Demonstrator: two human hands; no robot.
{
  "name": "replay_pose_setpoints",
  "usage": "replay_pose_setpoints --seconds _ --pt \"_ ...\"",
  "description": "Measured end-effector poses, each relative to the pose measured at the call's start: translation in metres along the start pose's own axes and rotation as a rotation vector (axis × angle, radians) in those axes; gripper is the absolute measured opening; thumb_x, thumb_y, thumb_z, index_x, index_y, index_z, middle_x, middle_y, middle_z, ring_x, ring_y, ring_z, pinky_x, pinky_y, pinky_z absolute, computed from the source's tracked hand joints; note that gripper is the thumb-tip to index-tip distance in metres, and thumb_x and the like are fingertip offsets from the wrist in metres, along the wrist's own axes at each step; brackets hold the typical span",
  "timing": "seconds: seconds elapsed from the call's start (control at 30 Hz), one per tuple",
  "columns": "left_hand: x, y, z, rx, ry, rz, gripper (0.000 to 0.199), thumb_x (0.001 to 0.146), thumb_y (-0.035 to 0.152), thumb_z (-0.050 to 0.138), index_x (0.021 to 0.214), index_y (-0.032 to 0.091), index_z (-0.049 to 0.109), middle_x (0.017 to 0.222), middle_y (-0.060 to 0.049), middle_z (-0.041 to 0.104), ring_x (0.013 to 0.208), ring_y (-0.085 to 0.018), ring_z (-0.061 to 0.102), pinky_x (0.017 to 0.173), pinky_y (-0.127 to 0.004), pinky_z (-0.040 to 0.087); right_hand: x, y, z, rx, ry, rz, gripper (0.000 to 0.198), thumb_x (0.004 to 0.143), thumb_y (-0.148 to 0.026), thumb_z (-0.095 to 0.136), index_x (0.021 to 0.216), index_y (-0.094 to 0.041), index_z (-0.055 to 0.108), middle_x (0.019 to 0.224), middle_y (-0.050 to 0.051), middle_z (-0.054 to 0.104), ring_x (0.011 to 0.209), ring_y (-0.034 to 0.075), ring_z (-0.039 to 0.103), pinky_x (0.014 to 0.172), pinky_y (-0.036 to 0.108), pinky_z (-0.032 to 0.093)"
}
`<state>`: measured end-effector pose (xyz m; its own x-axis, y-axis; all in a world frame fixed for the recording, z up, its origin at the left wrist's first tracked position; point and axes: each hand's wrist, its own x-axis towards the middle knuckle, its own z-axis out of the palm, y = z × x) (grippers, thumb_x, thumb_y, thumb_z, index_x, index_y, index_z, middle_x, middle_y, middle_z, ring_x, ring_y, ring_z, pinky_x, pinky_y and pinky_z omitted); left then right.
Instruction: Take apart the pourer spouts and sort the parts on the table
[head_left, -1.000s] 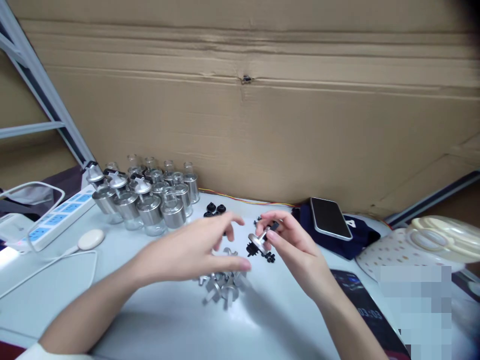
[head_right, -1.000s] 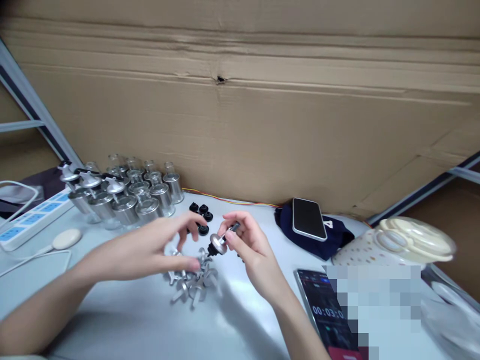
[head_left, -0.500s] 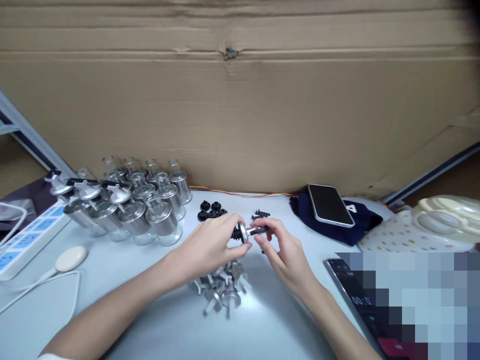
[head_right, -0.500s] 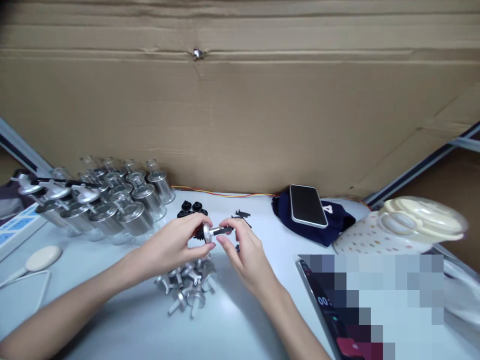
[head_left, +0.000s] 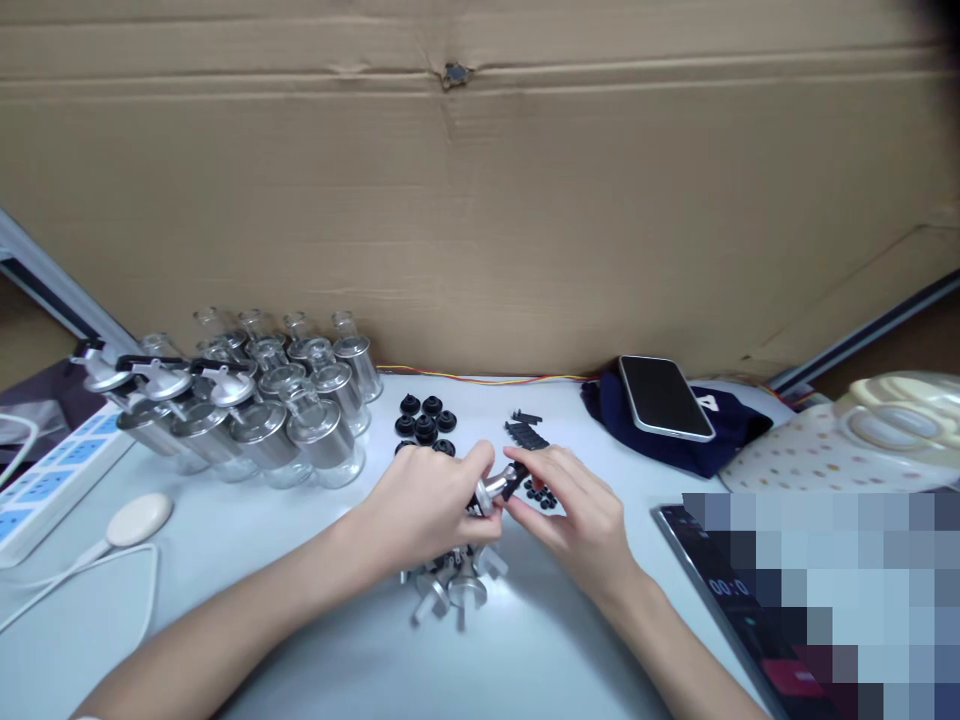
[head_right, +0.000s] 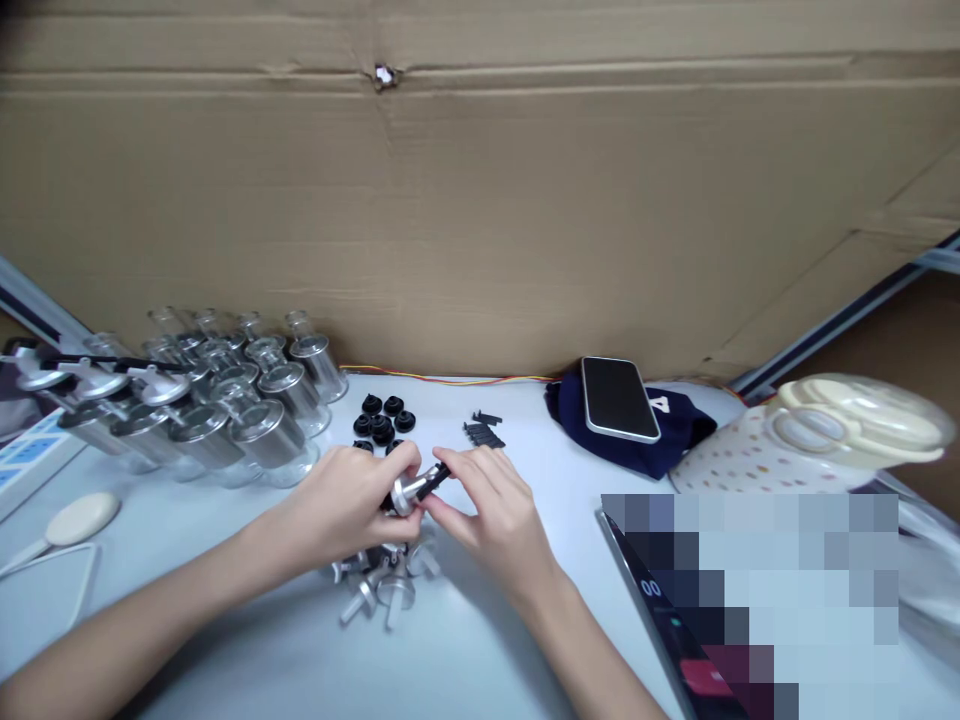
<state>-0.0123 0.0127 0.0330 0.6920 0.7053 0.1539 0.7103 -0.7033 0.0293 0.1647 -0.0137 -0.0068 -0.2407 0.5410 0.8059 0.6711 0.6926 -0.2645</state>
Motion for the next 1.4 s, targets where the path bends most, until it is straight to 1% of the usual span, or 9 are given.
replay_pose_setpoints --seconds 0.17,0.27,0.53,0.8,0.9,1.07,1.27,1.33,1.4 --pt "0.002 -0.004 0.001 0.114 0.005 0.075 0.03 0.079 0.043 0.064 0.089 0.019 0.049 0.06 0.0 0.066 0.05 -0.021 0.063 0.043 -0.026 0.027 -0.001 -0.003 0.003 0.027 -0.04 0.045 0.043 0.088 -0.039 0.055 0.123 -0.016 0.052 0.076 0.006 0.061 0.065 0.018 0.057 0.056 0.031 0.048" --pt "0.002 -0.006 0.001 0.127 0.018 0.125 0.031 0.081 0.045 0.063 0.088 0.019 0.049 0.061 0.001 0.067 0.049 -0.02 0.063 0.043 -0.026 0.027 -0.003 -0.004 0.005 -0.014 -0.05 0.06 0.046 0.088 -0.044 0.052 0.124 -0.013 0.051 0.075 0.006 0.061 0.065 0.019 0.057 0.056 0.031 0.048" --pt "0.0 -0.001 -0.003 0.075 0.093 0.203 0.017 0.084 0.032 0.057 0.091 0.018 0.049 0.06 0.002 0.066 0.05 -0.016 0.062 0.047 -0.026 0.032 -0.003 -0.006 0.002 -0.062 -0.063 0.042 0.036 0.093 -0.04 0.044 0.116 -0.014 0.053 0.072 0.005 0.06 0.063 0.018 0.055 0.059 0.031 0.043" --pt "-0.002 0.004 0.0 0.048 0.157 0.234 0.022 0.089 0.039 0.047 0.086 0.017 0.049 0.054 0.001 0.064 0.047 -0.017 0.061 0.047 -0.026 0.036 -0.001 -0.007 0.003 -0.064 -0.081 0.022 0.042 0.098 -0.042 0.023 0.1 -0.014 0.054 0.067 0.004 0.055 0.059 0.018 0.049 0.059 0.031 0.039" --pt "-0.002 0.006 0.002 0.011 0.161 0.234 0.024 0.09 0.04 0.043 0.085 0.017 0.048 0.051 0.001 0.061 0.044 -0.018 0.06 0.046 -0.026 0.037 -0.002 -0.006 0.003 -0.085 -0.084 -0.001 0.042 0.099 -0.04 0.02 0.094 -0.015 0.054 0.066 0.004 0.053 0.058 0.018 0.047 0.059 0.031 0.037" --pt "-0.002 0.007 0.002 -0.03 0.115 0.259 0.021 0.088 0.037 0.048 0.08 0.018 0.046 0.053 0.0 0.062 0.045 -0.019 0.06 0.045 -0.027 0.036 -0.003 -0.005 0.002 -0.132 -0.099 -0.051 0.041 0.1 -0.031 0.019 0.088 -0.015 0.055 0.065 0.005 0.053 0.057 0.017 0.043 0.058 0.03 0.036" --pt "0.0 0.004 0.005 -0.09 0.178 0.331 0.021 0.089 0.035 0.047 0.076 0.019 0.043 0.049 0.002 0.058 0.041 -0.016 0.056 0.045 -0.027 0.033 -0.003 -0.005 0.002 -0.114 -0.121 -0.083 0.041 0.098 -0.024 0.02 0.073 -0.019 0.051 0.058 0.002 0.051 0.051 0.016 0.039 0.055 0.03 0.034" --pt "-0.001 0.005 0.008 -0.083 0.233 0.362 0.019 0.088 0.031 0.046 0.073 0.019 0.044 0.05 0.003 0.058 0.042 -0.015 0.056 0.045 -0.027 0.032 -0.003 -0.007 0.003 -0.027 -0.073 -0.018 0.04 0.098 -0.023 0.021 0.069 -0.021 0.048 0.055 0.0 0.048 0.049 0.015 0.04 0.053 0.029 0.034" --pt "-0.001 0.008 0.01 -0.057 0.309 0.398 0.017 0.087 0.027 0.043 0.073 0.018 0.045 0.052 0.003 0.06 0.043 -0.013 0.056 0.045 -0.027 0.032 -0.003 -0.009 0.004 0.095 -0.012 0.165 0.041 0.098 -0.022 0.021 0.066 -0.022 0.046 0.054 -0.001 0.048 0.047 0.013 0.043 0.05 0.027 0.035"
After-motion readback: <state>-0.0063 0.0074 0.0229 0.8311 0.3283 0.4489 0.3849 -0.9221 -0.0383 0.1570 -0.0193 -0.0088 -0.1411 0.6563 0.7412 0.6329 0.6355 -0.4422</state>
